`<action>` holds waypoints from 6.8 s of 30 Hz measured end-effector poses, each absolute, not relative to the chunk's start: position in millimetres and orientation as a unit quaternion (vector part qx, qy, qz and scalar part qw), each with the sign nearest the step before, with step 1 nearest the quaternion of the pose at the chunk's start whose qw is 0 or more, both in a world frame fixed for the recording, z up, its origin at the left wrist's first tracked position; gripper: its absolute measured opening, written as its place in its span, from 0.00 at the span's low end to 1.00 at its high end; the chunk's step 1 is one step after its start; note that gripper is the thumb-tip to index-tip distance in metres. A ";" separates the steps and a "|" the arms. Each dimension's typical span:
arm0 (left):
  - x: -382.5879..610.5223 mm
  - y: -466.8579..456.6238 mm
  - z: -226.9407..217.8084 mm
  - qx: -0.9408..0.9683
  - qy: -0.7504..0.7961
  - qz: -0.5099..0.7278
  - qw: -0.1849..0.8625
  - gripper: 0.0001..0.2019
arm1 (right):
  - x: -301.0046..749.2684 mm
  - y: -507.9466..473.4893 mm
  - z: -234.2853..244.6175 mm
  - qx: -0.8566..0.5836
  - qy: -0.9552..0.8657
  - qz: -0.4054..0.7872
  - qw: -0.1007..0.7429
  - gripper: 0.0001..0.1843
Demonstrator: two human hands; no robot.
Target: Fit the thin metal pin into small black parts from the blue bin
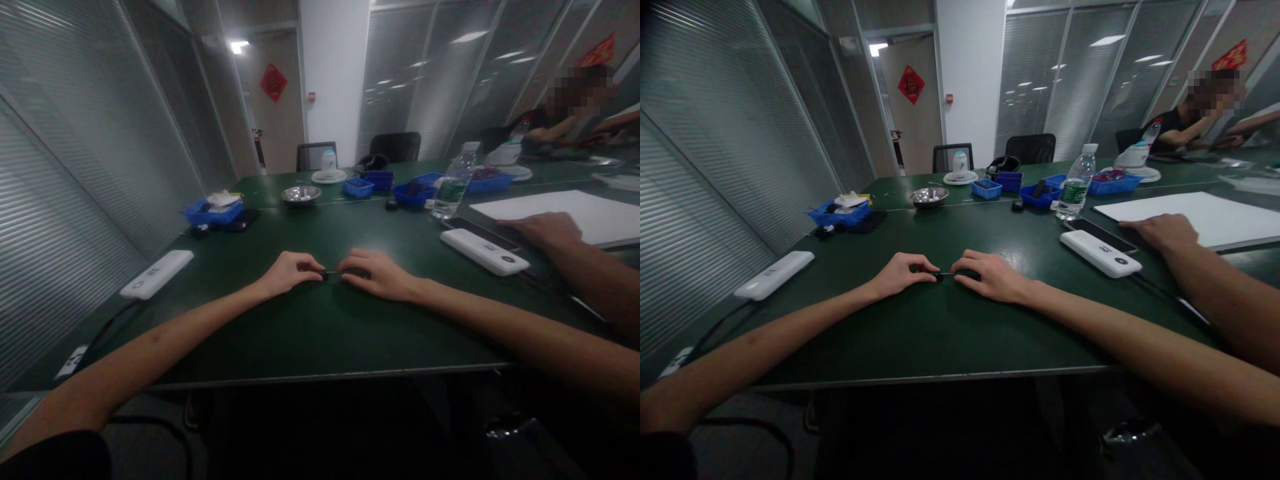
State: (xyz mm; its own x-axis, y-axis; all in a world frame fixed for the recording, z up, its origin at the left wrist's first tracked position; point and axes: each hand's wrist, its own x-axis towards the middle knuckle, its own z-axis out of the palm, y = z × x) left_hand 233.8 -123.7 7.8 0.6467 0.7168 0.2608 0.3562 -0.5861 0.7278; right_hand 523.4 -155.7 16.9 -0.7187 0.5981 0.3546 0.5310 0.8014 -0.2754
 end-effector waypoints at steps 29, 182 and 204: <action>244.4 -121.5 10.1 0.882 0.305 0.275 0.232 0.09 | 526.8 -143.0 10.2 -0.452 -0.844 0.065 0.281 0.12; 105.6 -4.0 -11.1 0.772 0.528 0.352 0.048 0.17 | 527.5 -144.8 10.3 -0.447 -0.865 0.041 0.226 0.14; 235.6 -130.0 13.3 0.875 0.263 0.253 0.318 0.19 | 526.3 -157.3 17.4 -0.293 -0.926 0.062 0.231 0.15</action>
State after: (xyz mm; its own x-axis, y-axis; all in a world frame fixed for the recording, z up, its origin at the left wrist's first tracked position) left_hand 235.6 -130.0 13.3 0.7332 0.6214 0.2759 0.2999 -0.6598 0.6890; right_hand 526.3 -157.3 17.4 -0.7211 0.5712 0.3921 0.5137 0.8206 -0.2505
